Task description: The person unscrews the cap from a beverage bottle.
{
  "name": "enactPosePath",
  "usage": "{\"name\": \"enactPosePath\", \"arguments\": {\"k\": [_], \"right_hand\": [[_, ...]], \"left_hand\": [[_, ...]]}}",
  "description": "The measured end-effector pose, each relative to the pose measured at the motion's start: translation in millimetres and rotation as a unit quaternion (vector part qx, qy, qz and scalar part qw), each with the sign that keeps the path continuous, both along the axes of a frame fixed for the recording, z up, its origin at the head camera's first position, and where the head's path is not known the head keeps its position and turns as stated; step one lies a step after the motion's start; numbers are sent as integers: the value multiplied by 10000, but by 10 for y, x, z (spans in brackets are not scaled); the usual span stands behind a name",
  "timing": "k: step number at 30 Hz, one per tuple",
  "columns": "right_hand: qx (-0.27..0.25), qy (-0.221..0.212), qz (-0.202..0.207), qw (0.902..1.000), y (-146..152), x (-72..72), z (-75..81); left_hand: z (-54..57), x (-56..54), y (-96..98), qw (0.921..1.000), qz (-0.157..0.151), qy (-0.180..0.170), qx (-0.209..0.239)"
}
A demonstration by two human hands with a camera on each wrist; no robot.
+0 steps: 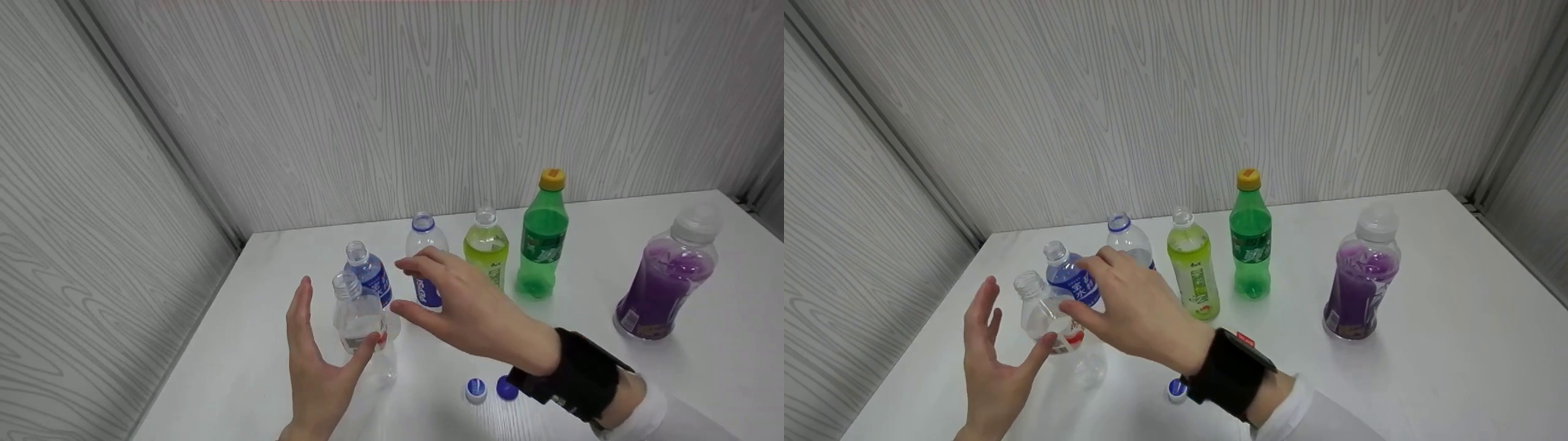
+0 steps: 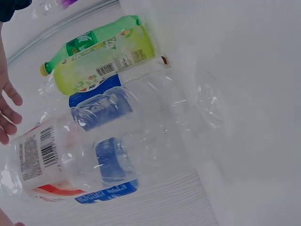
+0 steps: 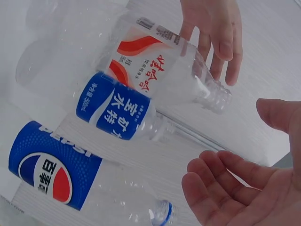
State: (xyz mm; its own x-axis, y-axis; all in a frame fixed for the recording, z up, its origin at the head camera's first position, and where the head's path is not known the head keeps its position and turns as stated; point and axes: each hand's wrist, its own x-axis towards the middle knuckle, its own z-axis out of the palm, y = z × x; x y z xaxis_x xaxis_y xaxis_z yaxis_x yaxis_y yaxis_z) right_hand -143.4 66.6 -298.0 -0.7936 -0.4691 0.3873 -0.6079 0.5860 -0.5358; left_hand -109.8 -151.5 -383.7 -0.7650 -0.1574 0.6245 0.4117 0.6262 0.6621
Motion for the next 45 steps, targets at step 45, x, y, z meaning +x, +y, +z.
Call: {"name": "enactPosePath", "arguments": {"k": [45], "right_hand": [[-420,1138,-1962,9730,1600,134,-103]], "left_hand": [[190,-110,1394,9692,-2408,115,-506]]}}
